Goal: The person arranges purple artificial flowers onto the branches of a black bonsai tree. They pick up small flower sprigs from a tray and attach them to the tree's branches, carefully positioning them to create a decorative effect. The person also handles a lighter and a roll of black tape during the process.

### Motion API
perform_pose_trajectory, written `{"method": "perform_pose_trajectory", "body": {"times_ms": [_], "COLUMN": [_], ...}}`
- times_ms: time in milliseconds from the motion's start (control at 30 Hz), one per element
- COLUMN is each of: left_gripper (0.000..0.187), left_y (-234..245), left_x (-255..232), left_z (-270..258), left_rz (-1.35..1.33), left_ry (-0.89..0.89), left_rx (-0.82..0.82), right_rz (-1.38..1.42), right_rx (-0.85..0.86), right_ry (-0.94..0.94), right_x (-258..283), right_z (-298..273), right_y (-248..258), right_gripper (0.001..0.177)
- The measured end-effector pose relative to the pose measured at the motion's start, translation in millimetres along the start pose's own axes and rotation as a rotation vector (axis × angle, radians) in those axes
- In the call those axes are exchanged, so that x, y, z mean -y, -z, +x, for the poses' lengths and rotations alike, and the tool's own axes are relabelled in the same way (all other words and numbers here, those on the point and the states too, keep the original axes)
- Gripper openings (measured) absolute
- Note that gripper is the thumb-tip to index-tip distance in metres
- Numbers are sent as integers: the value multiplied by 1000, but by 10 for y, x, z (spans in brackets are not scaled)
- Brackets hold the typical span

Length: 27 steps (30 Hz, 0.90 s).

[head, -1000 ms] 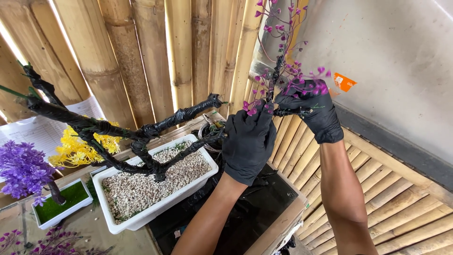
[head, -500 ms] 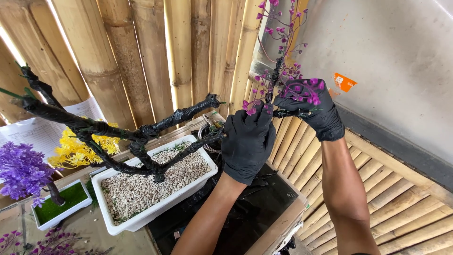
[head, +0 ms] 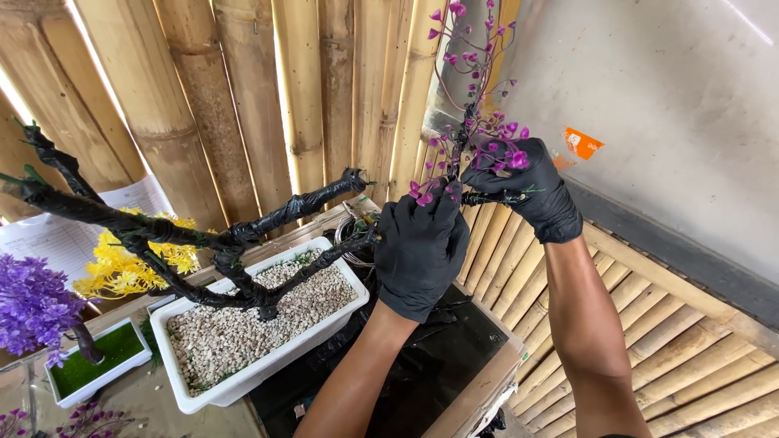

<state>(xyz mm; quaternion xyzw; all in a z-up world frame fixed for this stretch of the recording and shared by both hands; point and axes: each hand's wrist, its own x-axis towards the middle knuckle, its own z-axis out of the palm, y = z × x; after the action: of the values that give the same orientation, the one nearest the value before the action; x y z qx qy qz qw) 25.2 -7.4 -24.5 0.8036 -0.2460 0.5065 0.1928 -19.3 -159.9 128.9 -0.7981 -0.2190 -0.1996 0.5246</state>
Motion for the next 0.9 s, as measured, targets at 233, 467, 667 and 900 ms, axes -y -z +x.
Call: {"method": "perform_pose_trajectory", "body": {"times_ms": [233, 467, 667, 900], "left_gripper": [57, 31, 24, 41], "left_y": [312, 649, 733, 704], "left_x": [-88, -191, -63, -74], "left_z": [257, 632, 801, 699], "left_rz": [-292, -92, -89, -444], "left_ry": [89, 204, 145, 65], "left_rx": [-295, -274, -358, -203], "right_rz": [-1, 8, 52, -153], "right_rx": [7, -15, 17, 109], "right_ry": [-13, -22, -63, -142], "right_x": [46, 157, 433, 335], "right_z": [31, 51, 88, 214], "right_y": [-38, -26, 16, 207], "right_gripper": [24, 25, 20, 10]}}
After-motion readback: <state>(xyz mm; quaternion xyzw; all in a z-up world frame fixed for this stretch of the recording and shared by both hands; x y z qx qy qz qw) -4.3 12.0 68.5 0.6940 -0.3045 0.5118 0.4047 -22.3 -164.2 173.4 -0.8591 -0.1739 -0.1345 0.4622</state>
